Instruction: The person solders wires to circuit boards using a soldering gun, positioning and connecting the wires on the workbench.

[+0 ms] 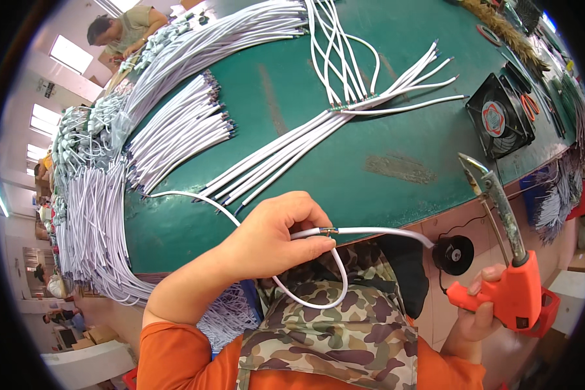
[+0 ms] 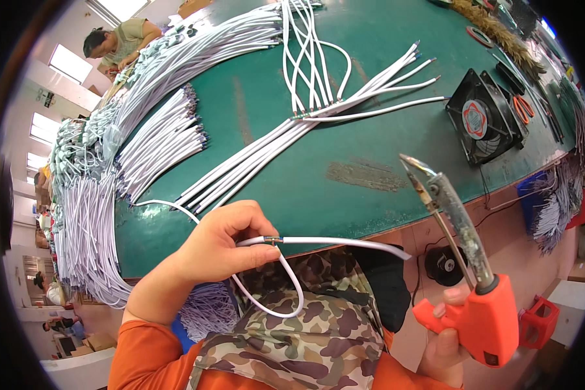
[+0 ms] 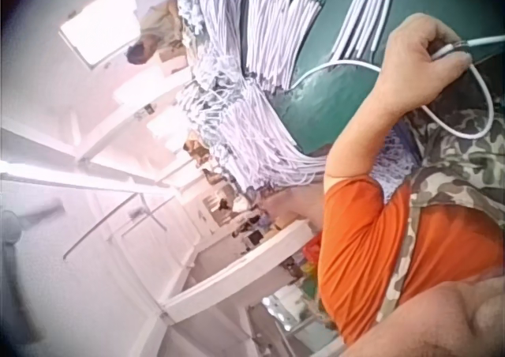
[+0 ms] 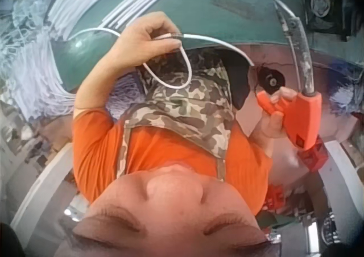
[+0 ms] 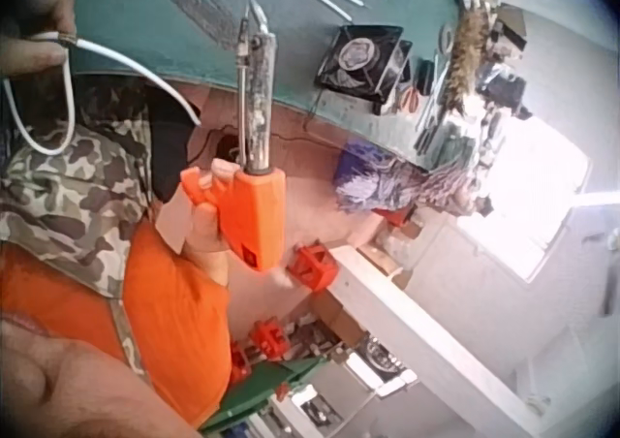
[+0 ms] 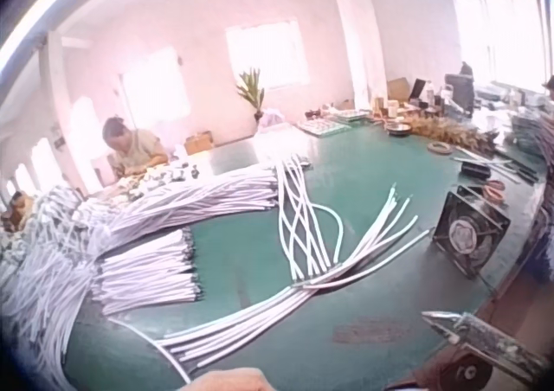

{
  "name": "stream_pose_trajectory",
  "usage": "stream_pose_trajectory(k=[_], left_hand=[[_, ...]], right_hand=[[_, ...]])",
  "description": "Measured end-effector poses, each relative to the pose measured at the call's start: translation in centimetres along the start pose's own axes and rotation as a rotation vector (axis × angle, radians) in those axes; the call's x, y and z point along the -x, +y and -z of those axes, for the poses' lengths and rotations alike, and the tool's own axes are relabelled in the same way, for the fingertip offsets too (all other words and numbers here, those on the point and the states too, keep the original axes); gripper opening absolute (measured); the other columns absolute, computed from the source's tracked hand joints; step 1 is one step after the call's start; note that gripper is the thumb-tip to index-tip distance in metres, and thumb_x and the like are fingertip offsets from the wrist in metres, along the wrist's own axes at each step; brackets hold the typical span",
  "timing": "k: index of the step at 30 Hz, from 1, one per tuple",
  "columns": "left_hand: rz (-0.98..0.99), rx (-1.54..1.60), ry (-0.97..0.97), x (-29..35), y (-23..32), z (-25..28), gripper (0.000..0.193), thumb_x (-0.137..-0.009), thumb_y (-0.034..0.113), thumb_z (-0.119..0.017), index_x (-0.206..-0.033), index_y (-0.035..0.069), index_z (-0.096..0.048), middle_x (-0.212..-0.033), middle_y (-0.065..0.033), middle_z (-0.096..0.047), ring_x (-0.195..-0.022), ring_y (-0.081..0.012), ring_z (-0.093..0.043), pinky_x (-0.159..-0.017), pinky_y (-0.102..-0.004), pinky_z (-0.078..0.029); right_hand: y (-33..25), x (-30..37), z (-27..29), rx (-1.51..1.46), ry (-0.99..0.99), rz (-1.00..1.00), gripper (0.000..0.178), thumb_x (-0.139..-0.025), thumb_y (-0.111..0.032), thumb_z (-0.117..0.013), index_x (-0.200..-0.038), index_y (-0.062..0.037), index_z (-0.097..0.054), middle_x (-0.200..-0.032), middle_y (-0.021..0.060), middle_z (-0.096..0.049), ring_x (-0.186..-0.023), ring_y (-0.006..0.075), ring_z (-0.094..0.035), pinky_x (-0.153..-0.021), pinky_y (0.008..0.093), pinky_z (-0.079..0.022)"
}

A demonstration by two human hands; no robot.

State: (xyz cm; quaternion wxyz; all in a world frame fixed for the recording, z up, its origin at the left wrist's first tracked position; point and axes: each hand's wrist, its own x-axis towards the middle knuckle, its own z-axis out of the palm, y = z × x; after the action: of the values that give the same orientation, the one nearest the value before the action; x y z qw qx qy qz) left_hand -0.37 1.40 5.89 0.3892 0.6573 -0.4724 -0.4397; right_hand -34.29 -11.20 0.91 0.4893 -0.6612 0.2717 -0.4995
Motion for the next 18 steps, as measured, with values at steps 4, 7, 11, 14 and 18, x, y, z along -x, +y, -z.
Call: stream_pose_trajectory(k=[4,7,11,14,18], left_hand=[[-0.113,-0.047,0.049,0.6,0.2,-0.4,0.015,-0.082,0.001,-0.077,-0.094,0.000,-0.069,-0.087,-0.0023,-0.057,-0.070,-0.0071,-0.057,-0.060,-0.0208,-0.043],[-0.045,0.049,0.046,0.9,0.4,-0.4,0.013,-0.083,0.000,-0.076,-0.094,-0.001,-0.069,-0.087,-0.0024,-0.057,-0.071,-0.0074,-0.059,-0.061,-0.0204,-0.044],[-0.114,-0.025,0.042,1.4,0.4,-0.2,0.014,-0.083,-0.001,-0.075,-0.095,-0.001,-0.068,-0.087,-0.0027,-0.057,-0.071,-0.0069,-0.058,-0.062,-0.0200,-0.044],[-0.107,0.010,0.048,1.7,0.2,-0.2,0.015,-0.083,-0.001,-0.076,-0.096,-0.001,-0.068,-0.089,-0.0030,-0.057,-0.070,-0.0064,-0.058,-0.060,-0.0194,-0.044],[-0.143,0.194,0.026,1.5,0.2,-0.3,0.011,-0.087,0.002,-0.072,-0.093,0.001,-0.063,-0.094,-0.0045,-0.057,-0.085,-0.0118,-0.059,-0.074,-0.0257,-0.047]], right_hand=[[-0.5,-0.8,-0.4,-0.026,-0.032,0.076,0.055,-0.091,-0.034,-0.066,-0.125,0.0042,-0.046,-0.113,0.0135,-0.056,-0.079,0.0118,-0.055,-0.067,0.0230,-0.045],[-1.3,-0.4,-0.8,-0.039,-0.021,-0.015,0.059,-0.088,-0.040,-0.070,-0.122,0.0026,-0.049,-0.110,0.0104,-0.057,-0.077,0.0110,-0.055,-0.066,0.0241,-0.047],[-2.0,-0.1,-1.0,-0.026,0.009,-0.129,0.064,-0.084,-0.049,-0.074,-0.119,0.0010,-0.053,-0.107,0.0067,-0.058,-0.076,0.0097,-0.055,-0.062,0.0248,-0.048],[-1.8,0.1,-0.5,-0.008,-0.001,-0.118,0.064,-0.085,-0.050,-0.073,-0.119,0.0008,-0.054,-0.105,0.0064,-0.058,-0.075,0.0100,-0.055,-0.062,0.0252,-0.048],[-0.5,0.4,0.2,-0.005,-0.041,0.033,0.057,-0.089,-0.042,-0.069,-0.121,0.0016,-0.053,-0.108,0.0088,-0.060,-0.075,0.0106,-0.055,-0.063,0.0257,-0.048]])
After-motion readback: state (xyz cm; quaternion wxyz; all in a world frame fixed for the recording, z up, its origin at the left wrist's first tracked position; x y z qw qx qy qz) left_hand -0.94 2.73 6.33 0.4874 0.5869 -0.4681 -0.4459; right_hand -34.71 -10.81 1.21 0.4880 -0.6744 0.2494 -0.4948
